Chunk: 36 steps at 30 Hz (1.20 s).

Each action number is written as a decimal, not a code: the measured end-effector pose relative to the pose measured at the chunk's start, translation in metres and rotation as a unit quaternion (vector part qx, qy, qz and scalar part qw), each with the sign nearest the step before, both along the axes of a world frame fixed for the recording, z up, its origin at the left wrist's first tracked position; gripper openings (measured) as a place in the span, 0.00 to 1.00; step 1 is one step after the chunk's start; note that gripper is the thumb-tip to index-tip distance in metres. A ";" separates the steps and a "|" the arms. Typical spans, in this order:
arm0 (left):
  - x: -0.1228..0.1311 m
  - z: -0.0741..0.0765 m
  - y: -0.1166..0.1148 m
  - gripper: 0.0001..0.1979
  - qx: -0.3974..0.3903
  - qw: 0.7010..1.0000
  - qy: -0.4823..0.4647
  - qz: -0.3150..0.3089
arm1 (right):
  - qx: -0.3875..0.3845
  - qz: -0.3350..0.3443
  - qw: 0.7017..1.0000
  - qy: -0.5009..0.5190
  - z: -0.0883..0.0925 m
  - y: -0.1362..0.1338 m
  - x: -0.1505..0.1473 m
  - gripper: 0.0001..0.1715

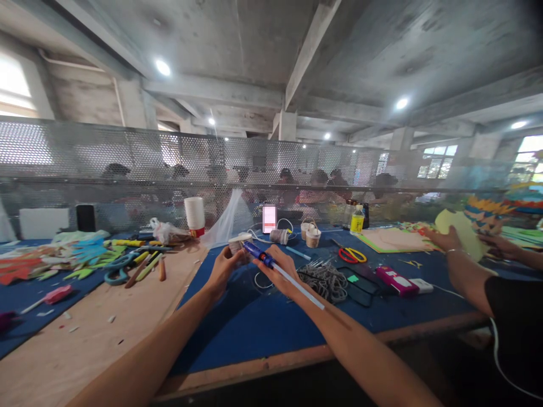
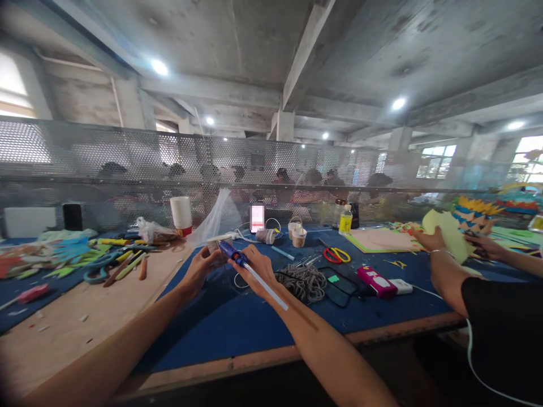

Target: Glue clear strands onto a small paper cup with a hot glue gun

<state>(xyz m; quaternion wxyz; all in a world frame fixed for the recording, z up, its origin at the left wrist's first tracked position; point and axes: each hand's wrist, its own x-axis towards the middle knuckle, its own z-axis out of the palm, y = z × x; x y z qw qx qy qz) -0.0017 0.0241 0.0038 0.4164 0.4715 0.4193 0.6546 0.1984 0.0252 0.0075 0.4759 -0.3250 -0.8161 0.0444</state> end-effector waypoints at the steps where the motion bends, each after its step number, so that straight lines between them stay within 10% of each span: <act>1: 0.000 0.001 -0.001 0.33 0.001 1.000 -0.001 0.000 | 0.001 -0.001 1.000 0.000 0.000 0.000 0.000 0.17; 36: -0.002 -0.002 0.002 0.32 -0.002 1.000 -0.008 -0.003 | 0.010 -0.017 1.000 0.000 -0.001 0.002 0.000 0.18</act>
